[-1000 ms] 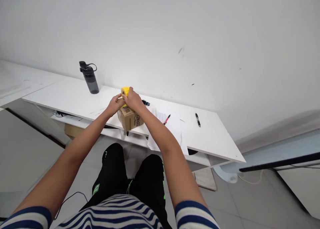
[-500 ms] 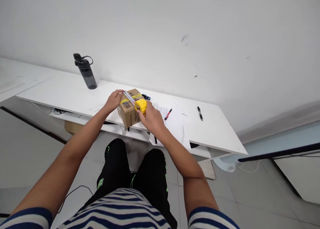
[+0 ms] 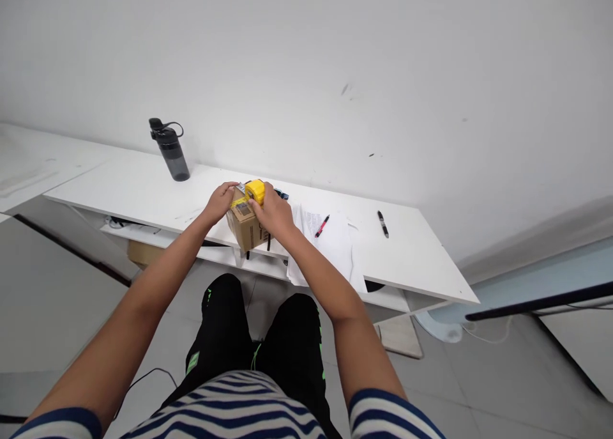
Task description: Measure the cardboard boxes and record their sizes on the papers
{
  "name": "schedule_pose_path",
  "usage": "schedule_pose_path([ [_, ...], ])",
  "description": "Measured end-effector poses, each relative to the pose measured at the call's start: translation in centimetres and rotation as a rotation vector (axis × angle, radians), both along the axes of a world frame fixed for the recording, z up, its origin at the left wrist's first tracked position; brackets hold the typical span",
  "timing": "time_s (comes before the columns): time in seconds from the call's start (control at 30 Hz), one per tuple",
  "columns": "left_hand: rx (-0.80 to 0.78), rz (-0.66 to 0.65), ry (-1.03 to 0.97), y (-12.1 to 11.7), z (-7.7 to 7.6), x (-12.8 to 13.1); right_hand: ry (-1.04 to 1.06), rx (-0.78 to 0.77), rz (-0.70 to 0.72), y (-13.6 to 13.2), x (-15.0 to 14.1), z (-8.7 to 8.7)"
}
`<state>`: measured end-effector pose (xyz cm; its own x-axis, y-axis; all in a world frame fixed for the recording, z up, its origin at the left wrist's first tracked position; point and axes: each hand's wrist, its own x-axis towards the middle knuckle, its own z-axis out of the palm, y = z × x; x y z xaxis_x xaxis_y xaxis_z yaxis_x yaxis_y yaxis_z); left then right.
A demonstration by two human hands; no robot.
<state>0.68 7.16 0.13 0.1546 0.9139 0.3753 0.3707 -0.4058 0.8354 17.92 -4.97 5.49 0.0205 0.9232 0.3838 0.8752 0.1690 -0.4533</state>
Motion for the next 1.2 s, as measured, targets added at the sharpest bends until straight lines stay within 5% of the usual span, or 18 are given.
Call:
schedule_pose_path([
  [0.23,-0.011,-0.040,-0.114,-0.4,0.4,0.0,-0.059,-0.060,0.071,6.2,-2.5,1.9],
  [0.43,-0.070,-0.052,-0.270,-2.6,-0.8,-3.1,0.163,-0.006,0.120,6.6,-0.4,2.8],
  [0.53,-0.002,0.023,-0.258,-3.9,-2.8,-6.0,0.422,0.069,0.190,6.1,1.1,2.0],
  [0.67,0.108,0.217,-0.018,-4.4,-5.5,-8.0,0.645,-0.080,0.398,6.1,1.0,-0.5],
  [0.8,-0.045,0.332,-0.075,-4.5,-6.0,-7.5,0.616,-0.187,0.450,5.9,-0.9,-1.9],
  [1.0,-0.355,-0.090,-0.384,-7.3,-3.4,-6.7,0.342,-0.154,0.593,5.4,-2.6,-0.5],
  [1.2,-0.362,-0.190,-0.395,-7.8,-2.9,-5.3,0.138,-0.190,0.632,5.5,-4.1,0.7],
])
